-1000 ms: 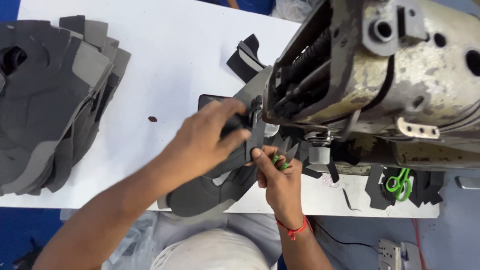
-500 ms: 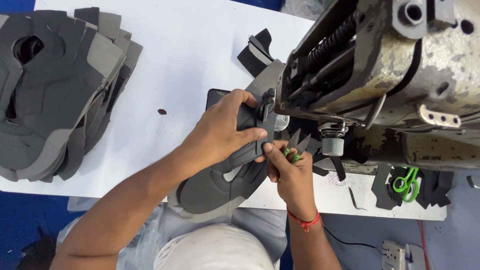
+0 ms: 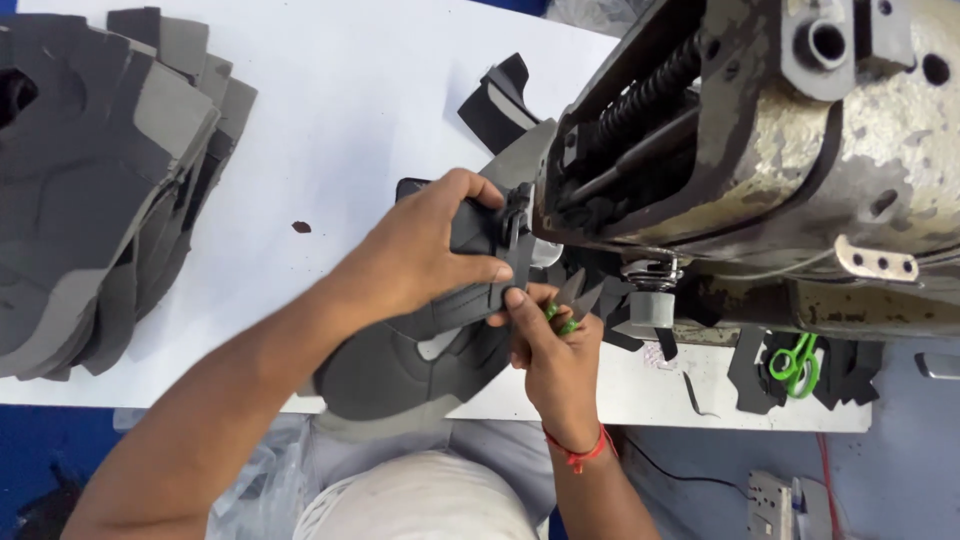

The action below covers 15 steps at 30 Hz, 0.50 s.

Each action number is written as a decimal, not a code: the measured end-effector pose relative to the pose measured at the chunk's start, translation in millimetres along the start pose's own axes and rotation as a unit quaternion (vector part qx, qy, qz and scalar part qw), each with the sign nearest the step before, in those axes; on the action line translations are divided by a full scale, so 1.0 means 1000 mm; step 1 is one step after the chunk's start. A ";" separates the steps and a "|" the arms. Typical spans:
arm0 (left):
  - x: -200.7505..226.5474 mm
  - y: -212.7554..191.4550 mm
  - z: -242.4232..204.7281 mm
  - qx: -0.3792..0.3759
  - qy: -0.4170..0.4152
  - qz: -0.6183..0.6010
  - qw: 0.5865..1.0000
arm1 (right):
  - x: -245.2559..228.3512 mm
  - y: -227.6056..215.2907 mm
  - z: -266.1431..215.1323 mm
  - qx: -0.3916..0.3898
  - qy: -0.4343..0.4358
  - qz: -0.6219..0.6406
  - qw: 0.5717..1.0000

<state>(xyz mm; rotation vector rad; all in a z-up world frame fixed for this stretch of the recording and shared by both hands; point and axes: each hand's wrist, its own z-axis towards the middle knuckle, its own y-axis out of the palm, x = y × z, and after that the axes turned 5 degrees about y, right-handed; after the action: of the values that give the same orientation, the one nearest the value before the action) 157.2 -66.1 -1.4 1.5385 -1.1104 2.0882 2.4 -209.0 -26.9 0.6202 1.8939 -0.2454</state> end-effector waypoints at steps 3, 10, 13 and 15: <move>0.004 -0.009 0.009 -0.037 -0.032 -0.028 0.998 | -0.001 0.003 0.002 0.005 -0.010 0.021 1.000; 0.008 -0.024 0.030 -0.091 -0.044 0.029 0.994 | 0.000 0.012 0.014 0.029 -0.024 0.032 0.999; 0.016 -0.030 0.039 -0.127 -0.098 0.016 0.987 | 0.004 0.016 0.019 0.055 -0.036 0.032 0.997; 0.025 -0.036 0.045 -0.162 -0.160 0.046 0.973 | 0.004 0.018 0.019 0.082 -0.044 0.016 0.996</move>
<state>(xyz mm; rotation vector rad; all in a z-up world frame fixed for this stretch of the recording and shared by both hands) 201.0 -80.9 41.2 1.7187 -1.5717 1.6383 26.5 -201.0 -35.8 0.7374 1.7892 -0.4033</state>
